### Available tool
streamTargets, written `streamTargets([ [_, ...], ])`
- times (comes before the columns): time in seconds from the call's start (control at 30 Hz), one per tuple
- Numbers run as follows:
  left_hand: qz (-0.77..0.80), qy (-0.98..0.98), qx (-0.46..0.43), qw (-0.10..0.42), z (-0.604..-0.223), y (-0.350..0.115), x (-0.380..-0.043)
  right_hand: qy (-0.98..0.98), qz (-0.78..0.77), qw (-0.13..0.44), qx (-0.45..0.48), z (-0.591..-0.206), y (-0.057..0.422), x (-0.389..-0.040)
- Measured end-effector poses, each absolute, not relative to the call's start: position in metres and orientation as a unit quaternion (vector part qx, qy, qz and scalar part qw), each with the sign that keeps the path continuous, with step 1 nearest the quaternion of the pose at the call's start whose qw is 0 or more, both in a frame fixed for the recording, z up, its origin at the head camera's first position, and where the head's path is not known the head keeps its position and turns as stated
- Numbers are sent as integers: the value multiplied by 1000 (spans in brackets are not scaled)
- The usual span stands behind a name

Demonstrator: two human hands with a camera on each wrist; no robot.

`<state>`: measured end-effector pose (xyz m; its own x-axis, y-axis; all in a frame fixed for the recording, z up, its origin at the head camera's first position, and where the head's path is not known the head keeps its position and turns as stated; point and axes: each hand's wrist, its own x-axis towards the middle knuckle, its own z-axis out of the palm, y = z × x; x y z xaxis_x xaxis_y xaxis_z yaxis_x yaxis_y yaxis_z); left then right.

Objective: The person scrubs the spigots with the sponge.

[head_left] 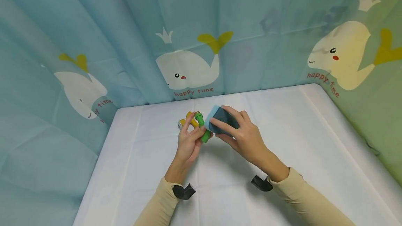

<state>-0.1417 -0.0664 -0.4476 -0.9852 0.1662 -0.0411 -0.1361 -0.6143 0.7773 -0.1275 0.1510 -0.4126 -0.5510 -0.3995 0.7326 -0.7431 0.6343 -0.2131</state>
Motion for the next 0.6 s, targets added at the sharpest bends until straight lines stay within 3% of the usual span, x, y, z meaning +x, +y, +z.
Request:
streamTargets([
  [0.17,906,411,-20,96,-443,-68,-140,-833,240,378,325,-414,149,-129],
  [0.37,915,383,-5,126,-437,-66,-138,-808,223,408,363,-410,144,-132],
  [0.5,927,341,14,158,-435,-68,-136,-803,306,389,334,-410,150,-134],
  [0.6,929,324,50,174,-436,-71,-136,-788,410,335,315,-404,153,-134],
])
